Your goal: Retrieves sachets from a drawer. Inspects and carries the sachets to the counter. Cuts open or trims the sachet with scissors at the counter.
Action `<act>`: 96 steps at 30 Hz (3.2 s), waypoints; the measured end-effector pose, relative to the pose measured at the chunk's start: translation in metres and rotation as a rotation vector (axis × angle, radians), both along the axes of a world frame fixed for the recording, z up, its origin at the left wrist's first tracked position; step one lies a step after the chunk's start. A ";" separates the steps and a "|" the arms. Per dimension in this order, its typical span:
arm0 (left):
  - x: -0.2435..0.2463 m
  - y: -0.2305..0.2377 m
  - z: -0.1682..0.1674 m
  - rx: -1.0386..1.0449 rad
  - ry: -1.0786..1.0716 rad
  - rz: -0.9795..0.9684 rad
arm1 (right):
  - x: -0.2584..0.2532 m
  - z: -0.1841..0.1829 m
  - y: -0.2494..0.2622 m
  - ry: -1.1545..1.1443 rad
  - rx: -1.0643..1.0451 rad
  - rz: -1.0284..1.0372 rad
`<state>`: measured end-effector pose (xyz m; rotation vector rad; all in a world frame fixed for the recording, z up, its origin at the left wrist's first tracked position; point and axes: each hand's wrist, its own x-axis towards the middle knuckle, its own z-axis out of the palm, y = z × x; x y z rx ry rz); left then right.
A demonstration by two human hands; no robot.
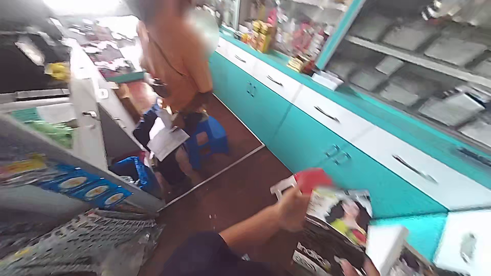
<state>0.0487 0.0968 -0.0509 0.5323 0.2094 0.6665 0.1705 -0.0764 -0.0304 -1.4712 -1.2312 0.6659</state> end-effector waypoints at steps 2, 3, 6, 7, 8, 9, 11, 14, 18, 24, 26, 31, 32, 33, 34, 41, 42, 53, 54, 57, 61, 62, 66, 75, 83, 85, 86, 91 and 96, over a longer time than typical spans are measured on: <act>-0.008 0.009 -0.002 0.078 -0.014 0.017 | 0.001 -0.005 0.002 0.022 -0.060 -0.022; -0.012 0.011 0.001 0.115 0.045 0.065 | 0.001 -0.006 0.003 0.052 -0.072 -0.037; -0.020 0.014 0.002 0.194 0.133 0.220 | 0.004 -0.009 0.008 0.099 -0.076 -0.080; -0.022 0.014 0.003 0.209 0.144 0.248 | 0.005 -0.010 0.009 0.100 -0.071 -0.090; -0.023 0.014 0.004 0.226 0.156 0.270 | 0.007 -0.010 0.011 0.103 -0.067 -0.094; -0.024 0.013 0.005 0.252 0.168 0.286 | 0.009 -0.009 0.013 0.109 -0.067 -0.090; -0.024 0.012 0.005 0.307 0.207 0.306 | 0.011 -0.007 0.013 0.147 -0.084 -0.070; -0.022 0.008 0.005 0.347 0.258 0.301 | 0.008 -0.008 0.010 0.233 -0.086 -0.041; -0.017 0.009 0.007 0.343 0.272 0.315 | 0.004 -0.008 0.010 0.253 -0.105 -0.057; -0.020 0.009 0.013 0.287 0.328 0.394 | 0.005 -0.010 0.007 0.217 -0.135 -0.069; -0.020 0.011 0.017 0.279 0.348 0.423 | 0.004 -0.010 0.004 0.224 -0.150 -0.055; -0.022 0.011 0.017 0.426 0.530 0.194 | 0.000 -0.012 0.006 0.288 -0.088 -0.211; -0.020 0.010 0.013 0.446 0.578 0.112 | 0.001 -0.012 0.008 0.310 -0.047 -0.238; -0.017 0.009 0.007 0.444 0.624 0.050 | 0.001 -0.013 0.010 0.321 -0.011 -0.260; -0.016 0.008 0.000 0.434 0.653 -0.020 | 0.001 -0.013 0.012 0.324 0.014 -0.287; -0.022 -0.004 -0.020 0.780 0.711 -0.148 | -0.006 -0.020 0.011 0.324 0.046 -0.377; -0.022 -0.004 -0.019 0.874 0.730 -0.097 | -0.006 -0.022 0.009 0.324 0.060 -0.370; -0.016 -0.008 0.000 0.780 0.375 -0.061 | -0.011 -0.041 -0.015 0.290 0.083 -0.130; -0.017 -0.007 0.000 0.782 0.336 -0.106 | -0.010 -0.036 -0.020 0.221 0.059 -0.114; -0.020 -0.005 0.007 0.872 0.263 -0.161 | 0.001 -0.008 -0.034 -0.131 -0.018 -0.201; -0.019 0.000 0.024 1.001 0.212 -0.231 | 0.031 0.016 -0.044 -0.286 0.017 -0.055; -0.017 0.003 0.027 1.028 0.199 -0.255 | 0.039 0.020 -0.043 -0.288 0.025 0.028; -0.013 0.013 0.037 1.235 0.120 -0.354 | 0.070 0.039 -0.028 -0.283 0.070 0.169; -0.004 0.000 0.043 1.326 0.056 -0.514 | 0.060 0.035 0.009 -0.381 -0.179 0.479; 0.001 -0.003 0.033 1.354 0.127 -0.710 | 0.064 0.038 0.010 -0.420 -0.345 0.705; 0.001 -0.007 0.036 1.338 0.175 -0.768 | 0.063 0.037 0.009 -0.449 -0.381 0.787; 0.001 -0.008 0.034 1.332 0.179 -0.798 | 0.062 0.038 0.009 -0.473 -0.408 0.810; 0.003 -0.017 0.029 1.306 0.177 -0.868 | 0.045 0.041 -0.001 -0.546 -0.481 0.694; 0.001 -0.016 0.013 1.196 -0.062 -0.728 | 0.037 0.035 -0.017 -0.557 -0.247 0.546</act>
